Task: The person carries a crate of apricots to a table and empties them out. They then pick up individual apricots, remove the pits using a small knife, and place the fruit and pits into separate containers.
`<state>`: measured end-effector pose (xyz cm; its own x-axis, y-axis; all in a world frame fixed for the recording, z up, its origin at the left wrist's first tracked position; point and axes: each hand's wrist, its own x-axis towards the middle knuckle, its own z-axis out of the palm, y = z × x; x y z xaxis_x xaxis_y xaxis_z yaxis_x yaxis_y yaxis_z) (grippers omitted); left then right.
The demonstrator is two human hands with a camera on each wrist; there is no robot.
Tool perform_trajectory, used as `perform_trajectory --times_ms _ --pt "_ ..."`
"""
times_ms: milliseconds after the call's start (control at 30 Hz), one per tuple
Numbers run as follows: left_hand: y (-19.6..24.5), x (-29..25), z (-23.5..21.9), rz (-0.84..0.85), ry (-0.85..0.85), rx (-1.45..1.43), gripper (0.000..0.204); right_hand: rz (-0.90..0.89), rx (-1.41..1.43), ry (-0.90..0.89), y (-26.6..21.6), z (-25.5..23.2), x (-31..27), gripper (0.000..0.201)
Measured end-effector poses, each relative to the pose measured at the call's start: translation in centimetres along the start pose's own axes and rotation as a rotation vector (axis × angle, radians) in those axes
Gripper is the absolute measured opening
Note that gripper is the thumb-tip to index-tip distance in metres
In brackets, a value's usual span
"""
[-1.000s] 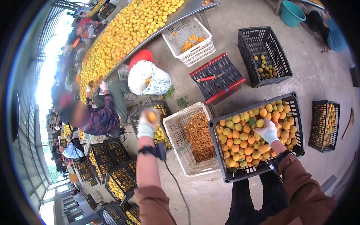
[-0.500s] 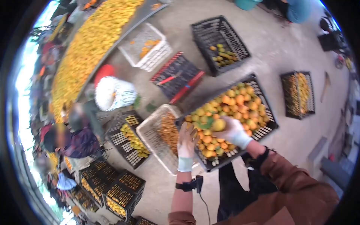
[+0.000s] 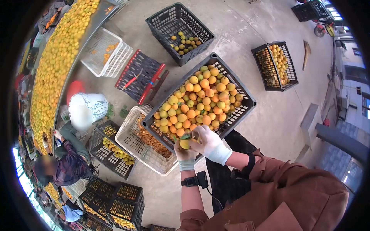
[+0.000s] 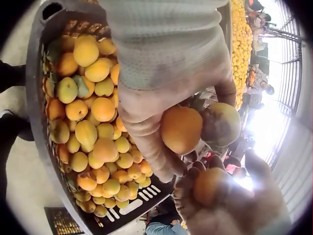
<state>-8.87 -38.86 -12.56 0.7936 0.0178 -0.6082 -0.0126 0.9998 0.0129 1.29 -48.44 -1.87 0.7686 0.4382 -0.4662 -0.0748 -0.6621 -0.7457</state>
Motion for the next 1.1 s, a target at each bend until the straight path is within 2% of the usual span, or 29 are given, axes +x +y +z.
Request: perform_trajectory --times_ms 33,67,100,167,200,233,300,367,400,433,467,500,567,633,700,833,867,900,933,967,1033,1100 --pt "-0.4 0.1 -0.4 -0.035 -0.002 -0.074 0.052 -0.012 0.051 0.086 0.4 0.1 -0.2 0.038" --pt "-0.9 0.5 -0.7 -0.069 -0.154 -0.146 0.054 -0.031 0.023 0.065 0.9 0.2 -0.6 0.041" --pt "-1.7 0.5 -1.1 -0.077 -0.153 -0.146 0.054 -0.025 0.023 0.07 1.0 0.5 -1.1 0.041" --pt "-3.3 0.7 -0.9 0.036 -0.075 -0.183 0.057 -0.143 -0.025 0.163 0.7 1.1 -1.6 0.051" --pt "-3.9 1.1 -1.9 0.084 0.089 -0.133 0.06 -0.144 -0.066 0.114 0.5 1.0 -2.1 0.058" --pt "-4.2 0.9 -2.4 0.08 0.091 -0.13 0.06 -0.14 -0.063 0.116 0.4 0.7 -2.2 0.058" --pt "-4.3 0.4 -1.5 0.133 -0.04 -0.177 0.063 -0.206 -0.236 0.101 0.6 0.0 -2.0 0.051" --pt "-3.9 0.3 -2.7 0.095 0.0 -0.171 0.063 -0.232 -0.005 0.133 2.6 -0.4 -0.6 0.042" --pt "-3.3 0.5 -2.6 0.044 -0.178 -0.143 0.063 -0.083 0.267 0.169 1.2 -1.5 0.4 0.029" --pt "-2.8 0.5 -2.5 -0.006 -0.354 -0.112 0.062 -0.112 0.289 0.21 2.8 -1.4 2.2 0.026" --pt "-2.4 0.4 -2.2 0.014 -0.24 -0.068 0.062 -0.008 0.266 0.171 2.6 -2.4 4.3 0.023" --pt "-2.0 0.3 -2.1 0.017 -0.241 -0.069 0.062 0.009 0.184 0.201 4.0 -2.1 6.6 0.02" --pt "-1.4 0.1 -2.3 0.016 -0.326 -0.055 0.064 -0.11 -0.168 0.275 6.9 -0.3 11.5 0.02" --pt "-1.0 -1.2 -1.7 0.04 -0.287 -0.04 0.064 -0.103 -0.381 0.158 9.2 2.1 15.8 0.023" --pt "-0.8 -3.0 -1.6 0.06 -0.237 -0.03 0.067 -0.011 -0.639 -0.038 10.0 4.2 18.3 0.031" --pt "0.1 -5.7 -3.0 0.059 -0.243 0.002 0.069 0.003 -0.673 -0.04 9.9 7.5 19.5 0.037" --pt "0.2 -6.0 -3.4 0.058 -0.261 0.036 0.071 0.093 -0.668 -0.095 9.3 7.8 20.0 0.04" --pt "0.2 -6.5 -3.8 0.056 -0.275 0.068 0.073 0.186 -0.664 -0.154 8.8 7.9 20.4 0.043" --pt "0.5 -6.9 -3.6 0.053 -0.211 0.091 0.076 0.221 -0.65 -0.166 8.8 8.0 20.8 0.045" --pt "0.6 -7.2 -3.2 0.072 -0.17 0.037 0.07 0.18 -0.633 -0.153 9.0 7.5 21.0 0.044" --pt "0.6 -7.0 -3.4 0.093 -0.176 -0.037 0.072 0.272 -0.537 -0.247 8.4 5.0 21.8 0.045" --pt "0.5 -6.6 -3.1 0.121 -0.197 -0.066 0.072 0.238 -0.598 -0.221 8.9 5.7 22.2 0.045"
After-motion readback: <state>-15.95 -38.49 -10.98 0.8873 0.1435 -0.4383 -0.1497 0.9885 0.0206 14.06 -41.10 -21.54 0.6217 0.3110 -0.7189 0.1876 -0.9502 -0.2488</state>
